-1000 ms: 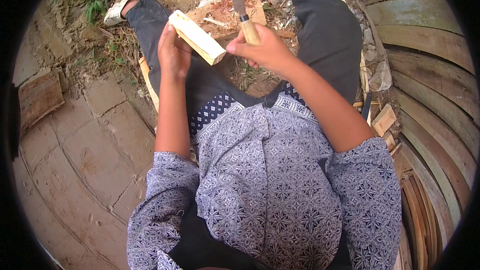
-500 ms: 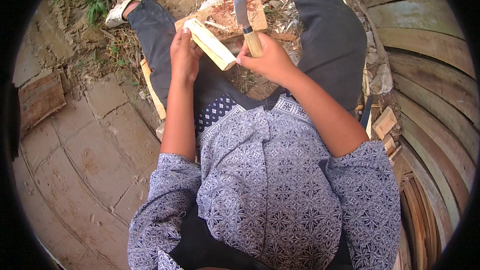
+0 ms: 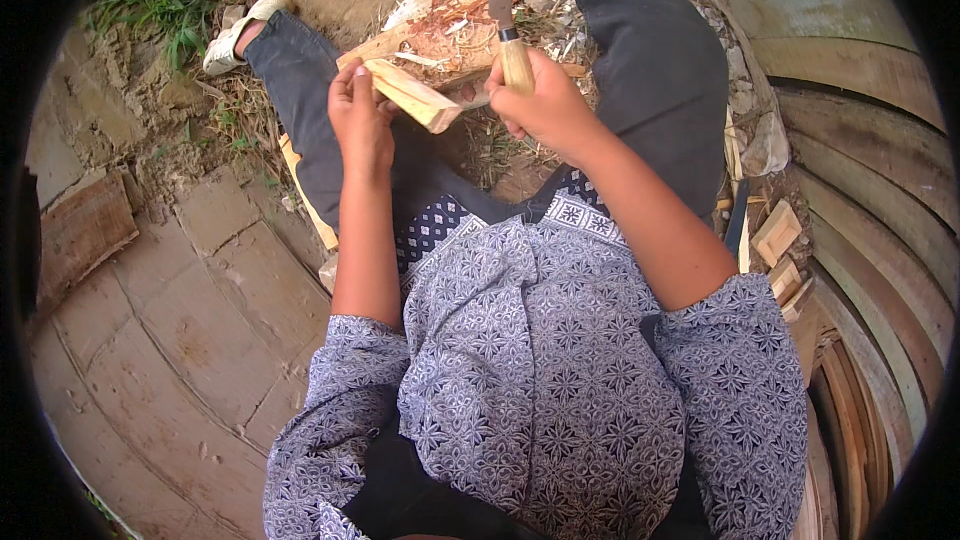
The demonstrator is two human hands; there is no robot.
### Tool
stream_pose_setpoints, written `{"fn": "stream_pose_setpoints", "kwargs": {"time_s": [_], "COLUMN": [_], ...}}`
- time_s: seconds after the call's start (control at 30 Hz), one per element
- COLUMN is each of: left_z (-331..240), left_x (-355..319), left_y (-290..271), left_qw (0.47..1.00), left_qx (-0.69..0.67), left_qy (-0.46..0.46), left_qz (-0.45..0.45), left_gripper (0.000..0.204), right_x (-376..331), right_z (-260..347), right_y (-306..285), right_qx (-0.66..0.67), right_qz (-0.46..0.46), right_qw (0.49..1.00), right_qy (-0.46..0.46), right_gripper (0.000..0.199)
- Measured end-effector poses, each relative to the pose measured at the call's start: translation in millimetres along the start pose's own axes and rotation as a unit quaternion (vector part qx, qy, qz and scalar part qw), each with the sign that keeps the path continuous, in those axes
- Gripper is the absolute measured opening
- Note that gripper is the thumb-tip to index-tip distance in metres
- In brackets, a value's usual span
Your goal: The person sits on the ground and uses a curved knife to shave and shape a small piece of wood held between their legs. They repeatedly scrape the wood surface, rotate the piece, and remove thin shavings.
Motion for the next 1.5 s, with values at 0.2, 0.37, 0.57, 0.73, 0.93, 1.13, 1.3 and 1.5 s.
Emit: {"fn": "stream_pose_setpoints", "kwargs": {"time_s": [0.2, 0.37, 0.57, 0.73, 0.93, 1.13, 1.3, 1.5], "left_z": [-4.2, -3.4, -56.0, -109.6, -116.6, -116.9, -120.4, -114.2], "left_x": [-8.1, -26.3, -59.0, -96.1, -47.8, -30.3, -31.9, -19.9], "left_y": [24.6, 48.8, 49.2, 56.2, 36.5, 47.9, 65.3, 64.8], "left_qw": [0.993, 0.984, 0.913, 0.762, 0.813, 0.793, 0.757, 0.784], "left_qx": [-0.024, 0.021, 0.236, 0.344, 0.305, 0.308, 0.328, 0.29], "left_qy": [-0.058, -0.075, 0.243, 0.479, 0.471, 0.507, 0.544, 0.531], "left_qz": [0.104, 0.158, 0.227, 0.268, 0.154, 0.139, 0.151, 0.14], "left_gripper": [0.037, 0.042, 0.054, 0.043, 0.016, 0.015, 0.016, 0.015], "right_x": [-1.3, 3.2, 28.3, 41.8, 44.5, -11.0, -45.3, -7.4], "right_z": [-0.9, -22.9, -22.6, -0.3, 20.2, 24.7, 65.2, 12.0], "right_y": [5.3, 35.8, 24.3, 42.1, 20.4, 7.9, 32.0, 27.5], "right_qx": [-0.017, 0.032, 0.083, 0.002, -0.236, -0.379, -0.318, -0.401], "right_qz": [-0.052, 0.036, -0.015, -0.005, -0.072, -0.109, -0.179, -0.141], "right_qw": [0.998, 0.992, 0.993, 0.995, 0.968, 0.912, 0.884, 0.897], "right_qy": [0.032, 0.116, 0.082, 0.099, 0.036, -0.116, -0.293, -0.12], "right_gripper": [0.028, 0.029, 0.027, 0.024, 0.039, 0.054, 0.057, 0.057]}}
Point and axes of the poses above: each hand's wrist, its own x-axis towards the middle knuckle, its own y-axis out of the palm, z = x × y, the point moved 8 cm from there along x, towards the middle knuckle, and after that the axes turned 8 degrees about y, right-handed, at the moved point
